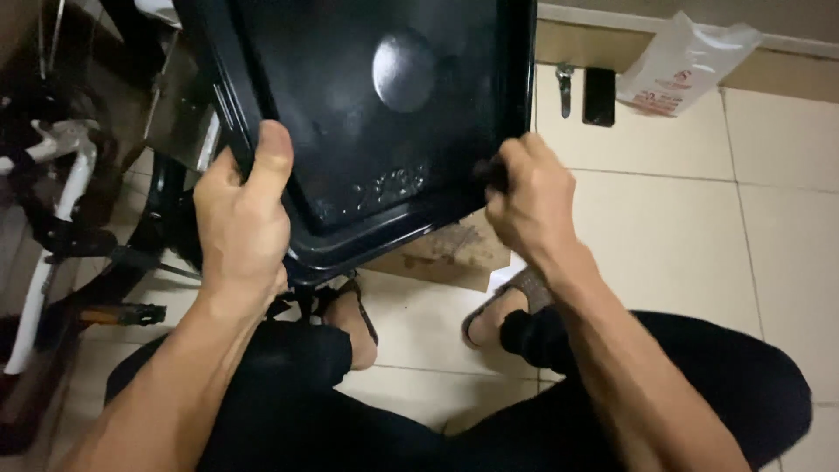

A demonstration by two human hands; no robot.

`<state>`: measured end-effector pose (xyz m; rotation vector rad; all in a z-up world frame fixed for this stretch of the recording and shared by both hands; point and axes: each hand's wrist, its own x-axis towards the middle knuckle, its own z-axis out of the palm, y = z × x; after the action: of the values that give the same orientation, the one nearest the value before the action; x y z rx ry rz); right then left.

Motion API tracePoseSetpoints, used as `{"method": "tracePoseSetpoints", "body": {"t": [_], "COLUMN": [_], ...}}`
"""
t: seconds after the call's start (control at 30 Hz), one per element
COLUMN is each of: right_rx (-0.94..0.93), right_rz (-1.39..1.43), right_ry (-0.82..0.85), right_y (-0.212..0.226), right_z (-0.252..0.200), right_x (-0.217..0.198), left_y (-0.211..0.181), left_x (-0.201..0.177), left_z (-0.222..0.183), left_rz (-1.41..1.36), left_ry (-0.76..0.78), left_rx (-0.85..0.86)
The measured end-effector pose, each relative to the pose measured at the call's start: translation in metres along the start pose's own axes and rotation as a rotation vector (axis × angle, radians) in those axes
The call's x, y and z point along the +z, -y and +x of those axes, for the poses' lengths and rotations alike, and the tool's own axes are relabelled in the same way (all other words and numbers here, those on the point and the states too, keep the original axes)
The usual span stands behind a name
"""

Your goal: Cleaning a black tray and mechanical parts using a sponge in a bicycle repair environment.

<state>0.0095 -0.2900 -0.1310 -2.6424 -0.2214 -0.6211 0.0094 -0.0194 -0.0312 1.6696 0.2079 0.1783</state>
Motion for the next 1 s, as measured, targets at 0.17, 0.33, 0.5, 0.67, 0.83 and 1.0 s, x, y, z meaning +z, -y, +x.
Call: {"method": "tracePoseSetpoints", "body": {"t": [0.17, 0.33, 0.5, 0.67, 0.83, 1.0], "right_rx": [-0.075, -0.163, -0.476, -0.642, -0.583, -0.376], "right_rz": [0.326, 0.830, 0.374, 0.363, 0.398, 0.423], "right_ry": [0.016, 0.096, 0.134, -0.068, -0.128, -0.320], "right_y": [0.087, 0.147, 0.131, 0.138, 0.132, 0.136], "right_z": [-0.011, -0.013, -0.014, 0.019, 0.060, 0.102], "right_x": [0.004, -0.014, -0.026, -0.019, -0.013, -0.016], "left_y": [0.020, 0.019, -0.012, -0.002, 0.001, -0.005], "left_x": [0.009, 0.006, 0.008, 0.009, 0.006, 0.002], "left_z": [0.006, 0.002, -0.005, -0.004, -0.003, -0.007], "left_rz": [-0.074, 0.041, 0.073, 0.067, 0.175, 0.270], "left_ry": [-0.061, -0.047, 0.015, 0.069, 0.106, 0.140], "left_rx": [0.096, 0.018, -0.232, -0.141, -0.134, -0.146]}}
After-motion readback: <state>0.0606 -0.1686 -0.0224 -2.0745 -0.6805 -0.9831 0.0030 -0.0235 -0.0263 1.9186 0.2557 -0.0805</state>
